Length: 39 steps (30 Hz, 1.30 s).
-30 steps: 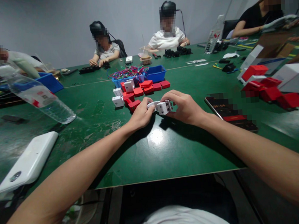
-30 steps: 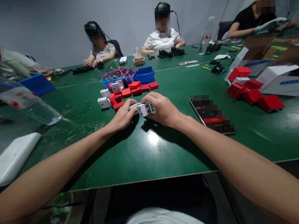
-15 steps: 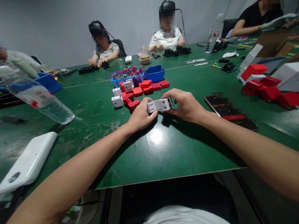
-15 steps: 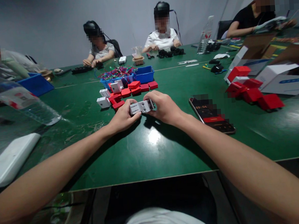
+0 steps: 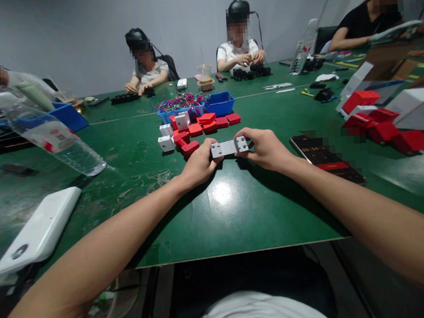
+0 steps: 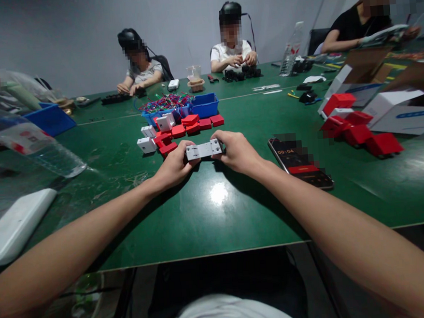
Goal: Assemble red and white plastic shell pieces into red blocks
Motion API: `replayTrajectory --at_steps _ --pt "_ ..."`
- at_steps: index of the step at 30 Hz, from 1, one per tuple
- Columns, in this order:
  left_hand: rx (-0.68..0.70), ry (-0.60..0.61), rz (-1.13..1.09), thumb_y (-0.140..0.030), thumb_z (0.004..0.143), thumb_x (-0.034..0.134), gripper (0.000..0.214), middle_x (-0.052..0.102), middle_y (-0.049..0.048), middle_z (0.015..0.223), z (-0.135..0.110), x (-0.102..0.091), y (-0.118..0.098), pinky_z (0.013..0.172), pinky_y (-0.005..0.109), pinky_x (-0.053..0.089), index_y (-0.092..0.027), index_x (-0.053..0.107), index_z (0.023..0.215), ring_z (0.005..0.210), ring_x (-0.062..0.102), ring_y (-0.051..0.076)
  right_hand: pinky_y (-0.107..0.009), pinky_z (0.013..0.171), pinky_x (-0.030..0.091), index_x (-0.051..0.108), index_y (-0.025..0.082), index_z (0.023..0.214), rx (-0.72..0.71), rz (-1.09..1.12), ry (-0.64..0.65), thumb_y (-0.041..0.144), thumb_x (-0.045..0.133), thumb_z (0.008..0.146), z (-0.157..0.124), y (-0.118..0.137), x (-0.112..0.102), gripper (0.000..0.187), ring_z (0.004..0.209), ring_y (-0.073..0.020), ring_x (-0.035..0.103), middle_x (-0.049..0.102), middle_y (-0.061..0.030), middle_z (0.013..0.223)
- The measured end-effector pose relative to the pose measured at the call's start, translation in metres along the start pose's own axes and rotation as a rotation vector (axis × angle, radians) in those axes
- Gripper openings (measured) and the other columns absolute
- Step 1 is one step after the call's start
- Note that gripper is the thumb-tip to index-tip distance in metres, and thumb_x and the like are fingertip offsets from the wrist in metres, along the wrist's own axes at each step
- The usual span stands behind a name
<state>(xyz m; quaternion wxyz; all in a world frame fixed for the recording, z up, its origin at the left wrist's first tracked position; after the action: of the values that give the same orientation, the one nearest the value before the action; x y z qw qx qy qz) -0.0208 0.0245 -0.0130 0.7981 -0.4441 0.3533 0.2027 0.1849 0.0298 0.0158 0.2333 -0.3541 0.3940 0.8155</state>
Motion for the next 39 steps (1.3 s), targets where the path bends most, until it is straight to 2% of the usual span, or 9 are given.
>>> replayTrajectory --at_steps 6,12,23,31,35,39 --pt "0.01 -0.054 0.027 -0.016 0.083 0.058 0.028 0.065 0.0047 0.095 -0.002 -0.001 -0.002 0.075 0.031 0.05 -0.019 0.05 0.109 0.083 0.062 0.018 -0.028 0.067 0.044 0.065 0.016 0.098 0.043 -0.055 0.018 0.015 0.075 0.069 0.0 -0.002 0.002 0.031 0.074 -0.0183 0.061 0.07 -0.0054 0.088" --pt "0.099 -0.118 0.063 -0.018 0.083 0.063 0.031 0.065 0.0046 0.097 -0.004 -0.002 -0.01 0.074 0.029 0.049 -0.019 0.053 0.111 0.081 0.06 0.016 -0.027 0.061 0.041 0.061 0.017 0.102 0.134 -0.083 0.038 0.016 0.075 0.071 -0.001 -0.008 0.004 0.034 0.067 -0.0166 0.059 0.068 -0.0035 0.08" --pt "0.253 -0.205 0.175 -0.023 0.086 0.067 0.029 0.058 0.002 0.095 -0.005 -0.003 -0.014 0.069 0.027 0.048 -0.021 0.057 0.114 0.074 0.054 0.012 -0.028 0.062 0.044 0.058 0.02 0.1 0.112 -0.074 0.034 0.019 0.074 0.071 -0.002 -0.011 0.006 0.033 0.07 -0.0187 0.063 0.069 -0.0028 0.082" --pt "0.362 -0.227 0.173 -0.029 0.088 0.067 0.031 0.056 0.0036 0.101 -0.007 -0.001 -0.013 0.073 0.028 0.052 -0.022 0.058 0.117 0.082 0.057 0.013 -0.028 0.065 0.045 0.059 0.019 0.103 0.099 -0.072 0.078 0.021 0.072 0.075 -0.003 -0.01 0.005 0.031 0.074 -0.0196 0.064 0.07 -0.0051 0.086" --pt "0.322 -0.218 0.189 -0.034 0.09 0.065 0.033 0.056 0.0043 0.101 -0.006 -0.002 -0.015 0.072 0.029 0.051 -0.021 0.057 0.119 0.078 0.055 0.013 -0.028 0.064 0.044 0.061 0.017 0.103 0.082 -0.083 0.078 0.02 0.07 0.075 -0.002 -0.009 0.004 0.03 0.071 -0.019 0.063 0.07 -0.0058 0.085" --pt "0.272 -0.216 0.202 -0.038 0.091 0.063 0.034 0.056 0.0054 0.101 -0.006 -0.003 -0.018 0.076 0.032 0.052 -0.02 0.055 0.119 0.083 0.057 0.016 -0.028 0.064 0.045 0.064 0.017 0.102 0.064 -0.081 0.067 0.021 0.07 0.075 -0.001 -0.009 0.004 0.027 0.07 -0.0182 0.062 0.071 -0.0057 0.084"
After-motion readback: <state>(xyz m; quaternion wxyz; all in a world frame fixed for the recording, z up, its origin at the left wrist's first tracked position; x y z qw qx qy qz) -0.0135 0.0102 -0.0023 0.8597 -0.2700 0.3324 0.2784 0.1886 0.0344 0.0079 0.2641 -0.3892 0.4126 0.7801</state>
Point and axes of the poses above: each hand's wrist, its own z-axis towards the middle knuckle, its own x-axis out of the palm, y = z × x, the point moved 2 cm from there along z, towards the middle knuckle
